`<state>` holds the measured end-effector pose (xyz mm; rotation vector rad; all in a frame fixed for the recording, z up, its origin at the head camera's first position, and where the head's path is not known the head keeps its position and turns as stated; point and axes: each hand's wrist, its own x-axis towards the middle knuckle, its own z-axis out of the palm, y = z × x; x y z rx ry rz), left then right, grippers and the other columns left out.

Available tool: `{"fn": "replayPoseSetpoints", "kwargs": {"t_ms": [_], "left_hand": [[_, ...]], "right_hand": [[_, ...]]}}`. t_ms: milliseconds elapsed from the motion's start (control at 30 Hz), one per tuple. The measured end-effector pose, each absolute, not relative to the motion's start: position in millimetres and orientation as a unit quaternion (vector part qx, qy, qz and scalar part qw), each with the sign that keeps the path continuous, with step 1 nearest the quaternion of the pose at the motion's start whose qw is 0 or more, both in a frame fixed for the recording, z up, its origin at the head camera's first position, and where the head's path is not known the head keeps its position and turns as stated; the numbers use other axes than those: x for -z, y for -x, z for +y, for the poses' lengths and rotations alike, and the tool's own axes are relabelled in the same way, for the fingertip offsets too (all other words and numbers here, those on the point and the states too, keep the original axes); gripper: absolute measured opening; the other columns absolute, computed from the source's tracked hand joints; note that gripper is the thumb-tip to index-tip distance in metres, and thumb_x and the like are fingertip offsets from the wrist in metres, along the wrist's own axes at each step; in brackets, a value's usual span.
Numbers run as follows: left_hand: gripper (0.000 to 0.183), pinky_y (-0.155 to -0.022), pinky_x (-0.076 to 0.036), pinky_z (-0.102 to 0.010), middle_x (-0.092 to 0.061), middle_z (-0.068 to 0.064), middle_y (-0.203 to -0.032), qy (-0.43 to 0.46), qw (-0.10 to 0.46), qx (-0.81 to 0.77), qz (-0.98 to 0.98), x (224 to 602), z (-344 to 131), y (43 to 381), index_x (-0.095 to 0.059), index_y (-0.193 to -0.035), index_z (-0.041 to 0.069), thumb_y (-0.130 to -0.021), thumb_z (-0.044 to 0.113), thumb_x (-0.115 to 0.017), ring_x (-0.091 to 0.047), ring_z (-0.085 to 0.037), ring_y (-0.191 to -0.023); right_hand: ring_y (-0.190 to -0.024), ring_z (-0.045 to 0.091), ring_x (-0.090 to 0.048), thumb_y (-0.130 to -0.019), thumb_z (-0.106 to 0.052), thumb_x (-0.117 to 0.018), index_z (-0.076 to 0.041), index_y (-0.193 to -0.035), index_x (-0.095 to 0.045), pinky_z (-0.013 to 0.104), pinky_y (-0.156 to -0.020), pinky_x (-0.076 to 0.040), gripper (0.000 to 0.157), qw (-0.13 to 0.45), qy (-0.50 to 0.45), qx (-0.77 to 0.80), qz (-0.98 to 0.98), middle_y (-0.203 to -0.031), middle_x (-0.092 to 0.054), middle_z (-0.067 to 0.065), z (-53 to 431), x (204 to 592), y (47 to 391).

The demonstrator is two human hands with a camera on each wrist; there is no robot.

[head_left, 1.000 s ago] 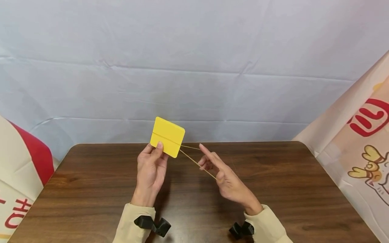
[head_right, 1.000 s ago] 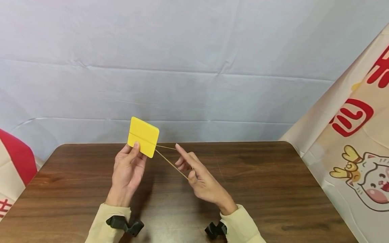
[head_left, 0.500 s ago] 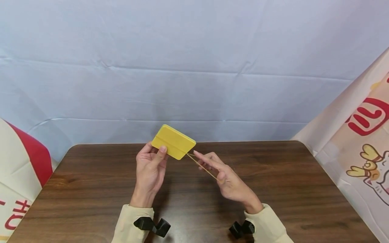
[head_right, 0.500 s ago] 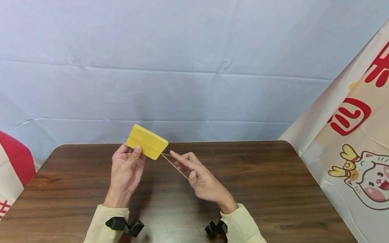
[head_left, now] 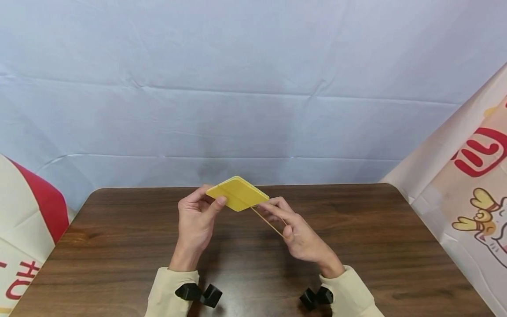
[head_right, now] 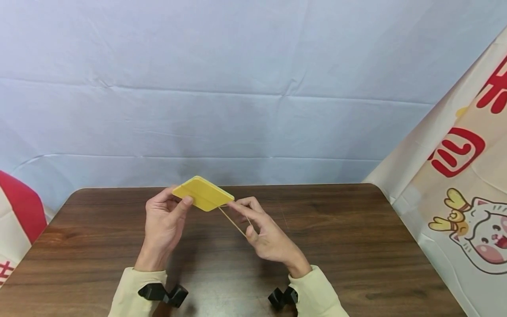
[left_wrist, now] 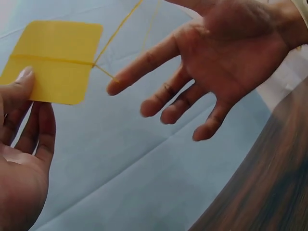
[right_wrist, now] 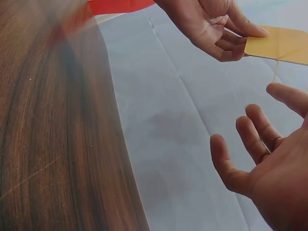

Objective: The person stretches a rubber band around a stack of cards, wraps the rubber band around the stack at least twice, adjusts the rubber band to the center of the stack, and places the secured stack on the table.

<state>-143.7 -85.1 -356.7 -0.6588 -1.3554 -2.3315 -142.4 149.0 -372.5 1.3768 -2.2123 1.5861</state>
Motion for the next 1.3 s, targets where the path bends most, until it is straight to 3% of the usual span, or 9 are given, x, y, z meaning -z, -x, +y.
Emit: {"fn": "replayPoseSetpoints", "kwargs": {"t_ms": [367,533,767,1033,1167,1300], "left_hand": [[0.017,-0.060,-0.051,-0.025,-0.062,-0.011,-0.084,0.257,0.203,0.726,-0.604,357,-92,142,-0.068,-0.092,-0.004,-0.076,-0.010,-0.070,-0.059,-0.020,-0.071],[0.020,-0.061,-0.052,-0.026,-0.062,-0.012,-0.083,0.288,0.204,0.704,-0.616,358,-93,143,-0.068,-0.091,-0.004,-0.073,-0.013,-0.071,-0.058,-0.020,-0.073],[0.022,-0.062,-0.052,-0.025,-0.063,-0.012,-0.085,0.310,0.184,0.680,-0.639,350,-94,137,-0.069,-0.092,-0.005,-0.073,-0.016,-0.069,-0.059,-0.019,-0.075],[0.019,-0.059,-0.052,-0.026,-0.063,-0.014,-0.082,0.346,0.172,0.628,-0.675,335,-94,130,-0.069,-0.089,-0.008,-0.072,-0.018,-0.069,-0.059,-0.023,-0.072],[0.020,-0.060,-0.052,-0.027,-0.065,-0.010,-0.083,0.370,0.176,0.588,-0.697,344,-95,134,-0.071,-0.091,-0.003,-0.074,-0.014,-0.070,-0.061,-0.020,-0.073],[0.018,-0.061,-0.050,-0.025,-0.065,-0.003,-0.085,0.381,0.176,0.550,-0.722,355,-96,140,-0.073,-0.093,0.004,-0.078,-0.004,-0.072,-0.061,-0.014,-0.073]], "right_hand": [[-0.115,0.028,-0.043,-0.091,-0.062,-0.038,-0.007,-0.132,-0.052,0.041,-0.090,-0.045,0.071,0.033,-0.435,-0.544,-0.717,-0.123,-0.043,0.012,152,377,147],[-0.112,0.025,-0.044,-0.089,-0.064,-0.038,-0.012,-0.129,-0.056,0.037,-0.090,-0.043,0.068,0.036,-0.418,-0.528,-0.738,-0.123,-0.043,0.008,154,377,146],[-0.116,0.025,-0.043,-0.088,-0.066,-0.039,-0.015,-0.129,-0.056,0.045,-0.095,-0.035,0.067,0.030,-0.405,-0.519,-0.752,-0.126,-0.042,0.006,156,376,146],[-0.116,0.024,-0.043,-0.086,-0.067,-0.040,-0.016,-0.134,-0.052,0.043,-0.093,-0.039,0.071,0.027,-0.396,-0.512,-0.762,-0.128,-0.041,0.003,157,374,146],[-0.118,0.023,-0.041,-0.086,-0.067,-0.039,-0.017,-0.137,-0.049,0.044,-0.091,-0.039,0.072,0.032,-0.388,-0.496,-0.776,-0.128,-0.041,0.000,156,369,142],[-0.119,0.027,-0.040,-0.085,-0.066,-0.042,-0.012,-0.134,-0.051,0.047,-0.090,-0.039,0.074,0.032,-0.384,-0.502,-0.774,-0.127,-0.042,0.007,152,354,134]]}}
